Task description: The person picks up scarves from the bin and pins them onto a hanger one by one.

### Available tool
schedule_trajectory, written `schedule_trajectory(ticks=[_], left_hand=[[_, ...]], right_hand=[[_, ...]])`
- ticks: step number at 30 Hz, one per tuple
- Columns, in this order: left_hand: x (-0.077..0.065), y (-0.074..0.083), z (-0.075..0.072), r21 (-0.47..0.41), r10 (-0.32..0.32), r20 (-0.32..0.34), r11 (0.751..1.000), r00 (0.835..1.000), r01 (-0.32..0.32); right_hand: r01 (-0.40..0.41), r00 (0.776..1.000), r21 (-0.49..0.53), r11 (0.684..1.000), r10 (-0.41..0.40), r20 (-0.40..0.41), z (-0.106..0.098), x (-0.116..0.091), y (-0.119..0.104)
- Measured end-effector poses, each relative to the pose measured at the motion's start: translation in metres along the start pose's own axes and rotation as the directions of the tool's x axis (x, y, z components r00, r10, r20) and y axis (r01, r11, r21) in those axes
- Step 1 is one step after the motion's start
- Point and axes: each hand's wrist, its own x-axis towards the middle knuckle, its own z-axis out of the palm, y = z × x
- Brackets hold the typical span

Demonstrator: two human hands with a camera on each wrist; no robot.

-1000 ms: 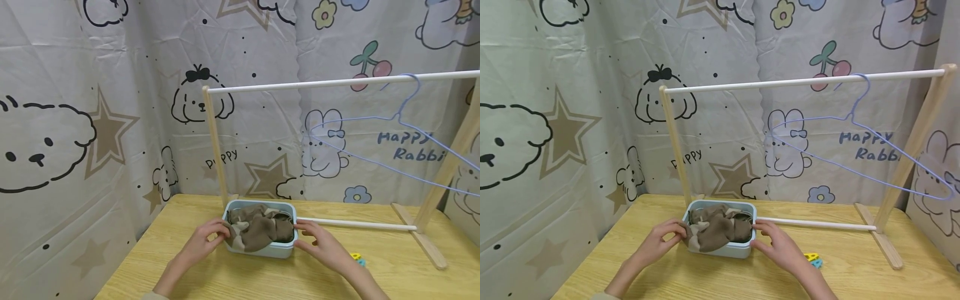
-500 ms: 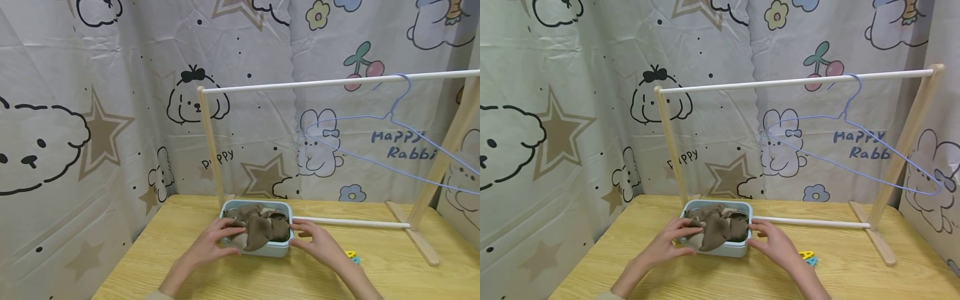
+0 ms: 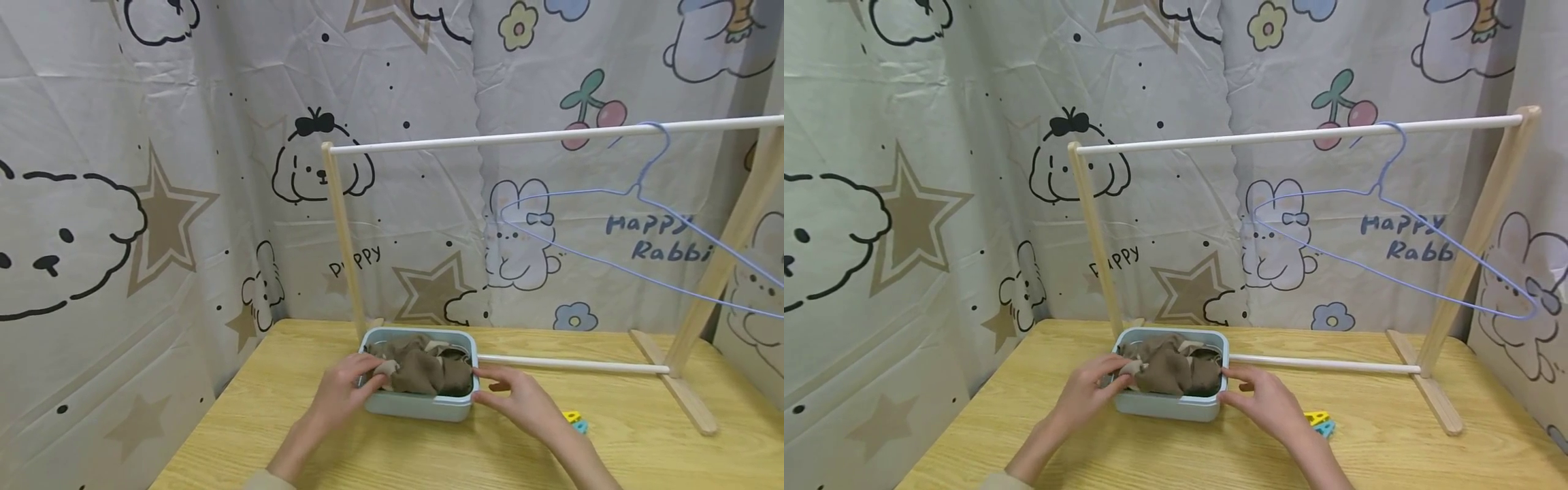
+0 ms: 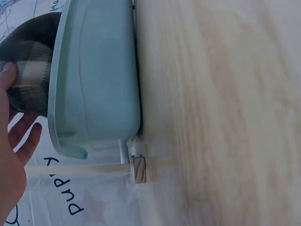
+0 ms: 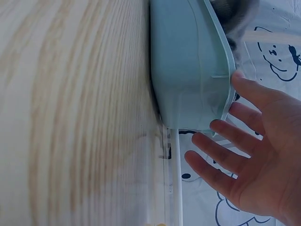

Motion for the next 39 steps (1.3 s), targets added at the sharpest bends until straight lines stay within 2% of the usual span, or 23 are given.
schedule_trajectory(ticks=[6,9,14,19,25,28,32,35,37,39], left_hand=[[0.010,-0.004,-0.007,-0.032,0.002,-0.156,0.999,0.988,-0.007],[0.018,-0.003,-0.014,-0.054,-0.036,-0.220,0.998,0.975,0.025],[0.035,0.000,-0.021,-0.102,-0.136,-0.275,0.989,0.952,0.111],[0.050,0.004,-0.024,-0.128,-0.201,-0.312,0.977,0.928,0.168],[0.068,0.011,-0.031,-0.149,-0.227,-0.326,0.971,0.918,0.187],[0.080,0.014,-0.037,-0.172,-0.274,-0.333,0.959,0.902,0.227],[0.096,0.018,-0.044,-0.203,-0.358,-0.345,0.931,0.868,0.303],[0.107,0.021,-0.050,-0.217,-0.404,-0.334,0.912,0.852,0.348],[0.115,0.023,-0.054,-0.231,-0.440,-0.309,0.895,0.843,0.382],[0.122,0.025,-0.059,-0.261,-0.490,-0.258,0.865,0.832,0.429]], right_hand=[[-0.065,0.998,-0.021,0.998,0.065,-0.002,0.001,-0.001,-0.003],[-0.093,0.996,-0.028,0.995,0.093,-0.006,0.001,-0.001,-0.003],[-0.111,0.994,-0.010,0.994,0.111,-0.009,0.002,-0.001,-0.003],[-0.100,0.995,-0.006,0.995,0.100,-0.005,0.003,-0.002,-0.003],[-0.117,0.993,-0.035,0.993,0.117,-0.018,0.004,-0.002,-0.004],[-0.132,0.991,-0.042,0.990,0.131,-0.025,0.004,-0.001,-0.005],[-0.142,0.990,-0.054,0.988,0.141,-0.020,0.004,-0.001,-0.005],[-0.144,0.990,-0.066,0.987,0.143,-0.016,0.003,-0.002,-0.006],[-0.142,0.990,-0.069,0.987,0.141,-0.019,0.003,-0.002,-0.006],[-0.141,0.990,-0.076,0.987,0.140,-0.023,0.003,-0.002,-0.006]])
